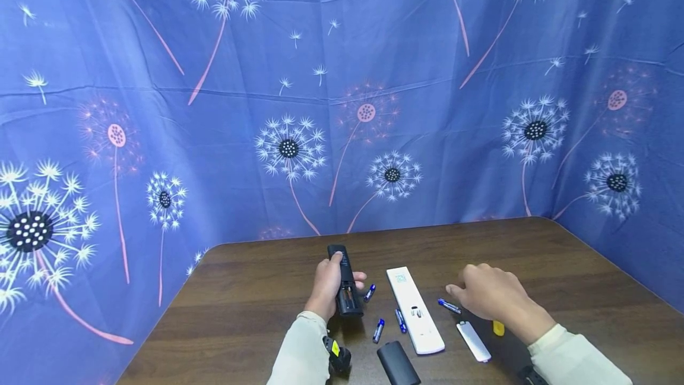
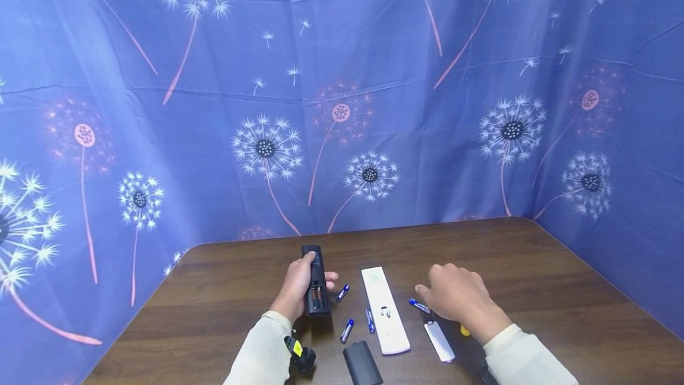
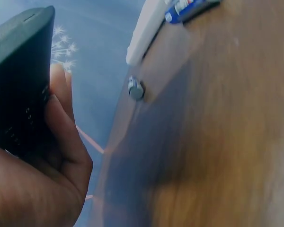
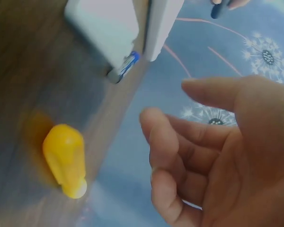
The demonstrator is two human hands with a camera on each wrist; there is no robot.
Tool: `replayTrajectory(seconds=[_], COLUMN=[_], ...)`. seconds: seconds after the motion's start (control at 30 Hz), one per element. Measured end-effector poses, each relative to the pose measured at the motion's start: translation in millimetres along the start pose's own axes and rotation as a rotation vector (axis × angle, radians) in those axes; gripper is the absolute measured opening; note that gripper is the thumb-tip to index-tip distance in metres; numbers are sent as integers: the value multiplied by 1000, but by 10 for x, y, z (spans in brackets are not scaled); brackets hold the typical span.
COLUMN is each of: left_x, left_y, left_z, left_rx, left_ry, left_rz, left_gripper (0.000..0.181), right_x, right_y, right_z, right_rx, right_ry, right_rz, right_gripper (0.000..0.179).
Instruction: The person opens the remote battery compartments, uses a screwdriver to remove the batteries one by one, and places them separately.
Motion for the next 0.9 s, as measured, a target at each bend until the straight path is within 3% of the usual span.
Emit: replayTrajectory(seconds=[0.3, 0.57, 0.9], left_x=[34, 70, 145], left_y=[19, 20, -16], left_z=[-31, -9, 61], left_rx=[-27, -62, -47], left_ry=[15, 67, 42], left_rz=[74, 231, 281], left_gripper=[48, 39, 40], right_x=[-37, -77, -91], right_y=[-91, -113, -165], right_z=[10, -7, -4], right_rx=[-16, 8, 2], right_ry=[-66, -69, -69], right_rz=[108, 74, 94], right_gripper=[30, 29, 28])
Point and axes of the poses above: each hand's wrist, its own z-axis towards the middle knuckle, its own x-axis out of the back of the hand, y = z × x, the point moved 2 cm from there along z, towards the middle knuckle, and after that the axes turned 4 degrees about y, right-handed, at the moved point
